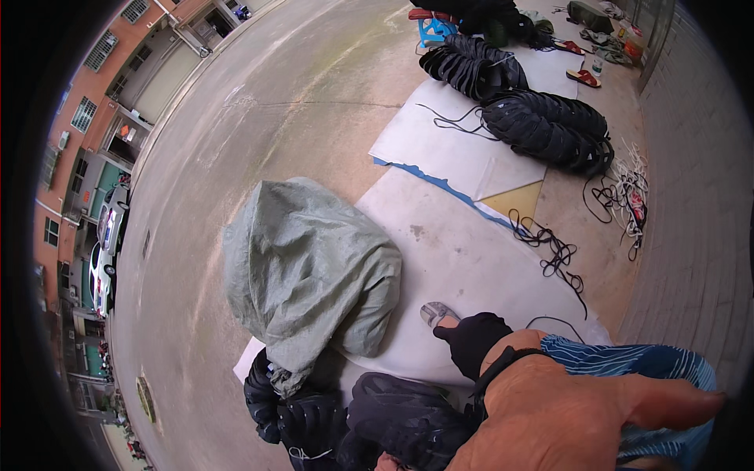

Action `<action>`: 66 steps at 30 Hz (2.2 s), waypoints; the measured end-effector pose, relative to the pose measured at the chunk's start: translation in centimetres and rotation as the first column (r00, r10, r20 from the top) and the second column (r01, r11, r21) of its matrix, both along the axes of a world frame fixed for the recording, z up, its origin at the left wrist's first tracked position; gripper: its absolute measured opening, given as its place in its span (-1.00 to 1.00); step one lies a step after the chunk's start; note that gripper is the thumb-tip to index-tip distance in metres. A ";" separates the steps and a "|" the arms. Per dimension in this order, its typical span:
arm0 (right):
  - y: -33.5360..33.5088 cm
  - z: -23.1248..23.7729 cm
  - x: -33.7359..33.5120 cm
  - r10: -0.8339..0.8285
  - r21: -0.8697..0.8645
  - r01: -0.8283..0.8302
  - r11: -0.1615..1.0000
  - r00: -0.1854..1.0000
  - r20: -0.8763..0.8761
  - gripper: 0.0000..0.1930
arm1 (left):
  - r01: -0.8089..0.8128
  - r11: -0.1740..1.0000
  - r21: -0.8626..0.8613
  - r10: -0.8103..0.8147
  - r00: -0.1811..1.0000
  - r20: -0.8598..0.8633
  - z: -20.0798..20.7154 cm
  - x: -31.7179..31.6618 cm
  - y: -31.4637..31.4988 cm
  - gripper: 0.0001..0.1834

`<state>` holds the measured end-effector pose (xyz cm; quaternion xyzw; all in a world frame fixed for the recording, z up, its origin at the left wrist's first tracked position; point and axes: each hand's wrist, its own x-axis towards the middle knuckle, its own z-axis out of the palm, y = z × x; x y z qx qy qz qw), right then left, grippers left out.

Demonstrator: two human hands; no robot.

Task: Threading laces through the eyelets of black athletic shoes.

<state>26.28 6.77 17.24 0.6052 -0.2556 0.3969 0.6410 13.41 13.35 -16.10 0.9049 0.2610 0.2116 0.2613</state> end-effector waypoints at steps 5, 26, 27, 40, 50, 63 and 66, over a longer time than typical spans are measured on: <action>0.0 0.0 1.6 -0.089 0.074 0.088 0.993 0.996 0.013 0.32 | 0.045 0.999 0.024 -0.047 0.995 0.093 -0.4 4.8 0.6 -0.60; 1.1 -3.7 0.5 -0.285 -0.252 0.384 0.888 0.891 0.354 -0.12 | -0.184 0.974 0.131 0.212 0.946 -0.244 8.4 -12.6 -1.8 -0.57; 1.1 -4.1 0.4 -0.269 -0.260 0.365 0.894 0.901 0.342 -0.13 | -0.192 0.977 0.087 0.209 0.940 -0.270 9.6 -11.2 -2.1 -0.55; 3.1 -2.9 -2.8 -0.136 -0.194 0.184 0.964 0.962 0.238 -0.18 | -0.201 0.974 0.101 0.221 0.935 -0.276 8.3 -12.2 -2.1 -0.55; 2.6 -2.6 -2.7 -0.043 -0.222 0.122 0.968 0.943 0.331 -0.21 | -0.204 0.973 0.109 0.227 0.934 -0.277 9.0 -12.7 -2.3 -0.70; 2.2 -0.7 -2.1 0.056 -0.213 0.075 0.974 0.833 0.551 -0.25 | -0.223 0.968 0.118 0.246 0.938 -0.245 10.0 -12.1 -2.4 -0.89; 1.8 -0.1 -1.4 0.030 -0.201 0.110 0.973 0.810 0.585 -0.26 | -0.214 0.967 0.136 0.242 0.940 -0.240 10.1 -12.3 -2.9 -0.90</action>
